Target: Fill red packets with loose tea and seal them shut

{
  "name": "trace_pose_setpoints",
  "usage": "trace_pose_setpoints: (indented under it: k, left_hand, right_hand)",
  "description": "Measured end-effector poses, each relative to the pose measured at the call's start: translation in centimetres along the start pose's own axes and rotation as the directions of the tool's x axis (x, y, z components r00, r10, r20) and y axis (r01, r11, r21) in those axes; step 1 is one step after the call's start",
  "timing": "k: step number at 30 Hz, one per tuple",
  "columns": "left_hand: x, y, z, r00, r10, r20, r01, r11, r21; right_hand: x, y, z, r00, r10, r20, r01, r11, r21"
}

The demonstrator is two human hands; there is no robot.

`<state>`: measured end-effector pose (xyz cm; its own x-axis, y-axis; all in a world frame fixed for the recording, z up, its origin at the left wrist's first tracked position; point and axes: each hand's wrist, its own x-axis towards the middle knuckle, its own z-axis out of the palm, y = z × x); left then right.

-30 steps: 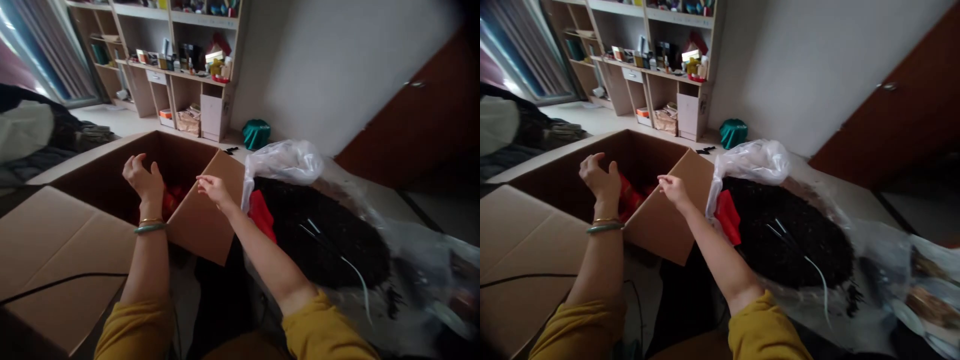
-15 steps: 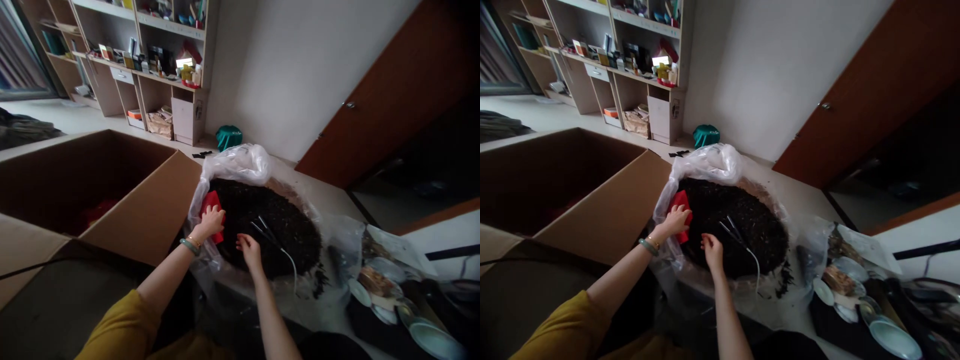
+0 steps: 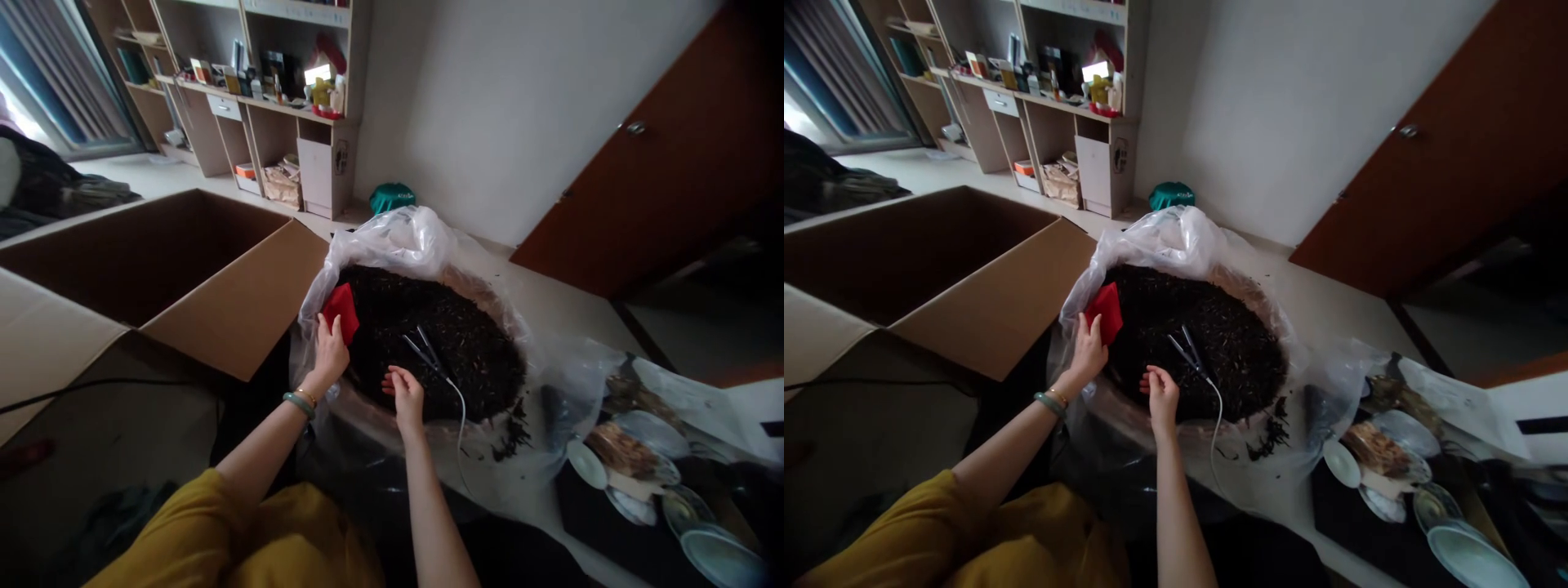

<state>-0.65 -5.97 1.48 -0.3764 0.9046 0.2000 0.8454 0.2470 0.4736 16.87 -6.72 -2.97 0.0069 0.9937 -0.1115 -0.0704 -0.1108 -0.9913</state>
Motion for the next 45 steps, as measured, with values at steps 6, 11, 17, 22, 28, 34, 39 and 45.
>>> trace_pose_setpoints:
  k: [6, 11, 17, 22, 28, 34, 39, 45]
  left_hand:
    - [-0.2, -0.6, -2.3, 0.969, 0.055, 0.240, -0.094, 0.983, 0.155]
    - [-0.8, -0.8, -2.4, 0.953, 0.145, 0.268, -0.179, 0.978, 0.109]
    - [-1.4, -0.8, -1.2, 0.957, 0.118, 0.267, -0.142, 0.987, 0.072]
    - [-1.9, -0.3, -2.8, 0.978, 0.151, 0.141, -0.152, 0.988, -0.007]
    - [-3.3, 1.1, -4.4, 0.961, 0.253, -0.114, -0.277, 0.878, -0.390]
    - [-3.6, 0.0, -0.4, 0.980, 0.102, 0.169, 0.037, 0.747, -0.664]
    - [-1.9, -0.4, 0.3, 0.895, 0.323, 0.307, -0.028, 0.728, -0.686]
    - [-0.6, -0.4, 1.2, 0.856, 0.311, 0.413, 0.153, 0.610, -0.777]
  right_hand:
    - [0.1, 0.0, -0.1, 0.994, -0.020, -0.107, 0.028, 0.997, 0.068]
    - [0.2, -0.3, 0.1, 0.994, -0.008, -0.105, 0.014, 0.998, 0.059]
    - [0.4, -0.3, 0.2, 0.998, 0.036, -0.048, -0.034, 0.999, 0.041]
    - [0.5, -0.2, 0.3, 0.998, 0.020, -0.058, -0.019, 1.000, 0.019]
    - [0.5, -0.9, 1.4, 0.998, -0.066, 0.004, 0.066, 0.994, 0.086]
    - [0.3, -0.3, 1.1, 0.981, -0.178, -0.074, 0.182, 0.982, 0.054]
    - [0.4, -0.1, 1.2, 0.939, -0.276, -0.207, 0.274, 0.961, -0.040]
    - [1.3, 0.2, 1.4, 0.809, -0.505, -0.300, 0.417, 0.854, -0.311]
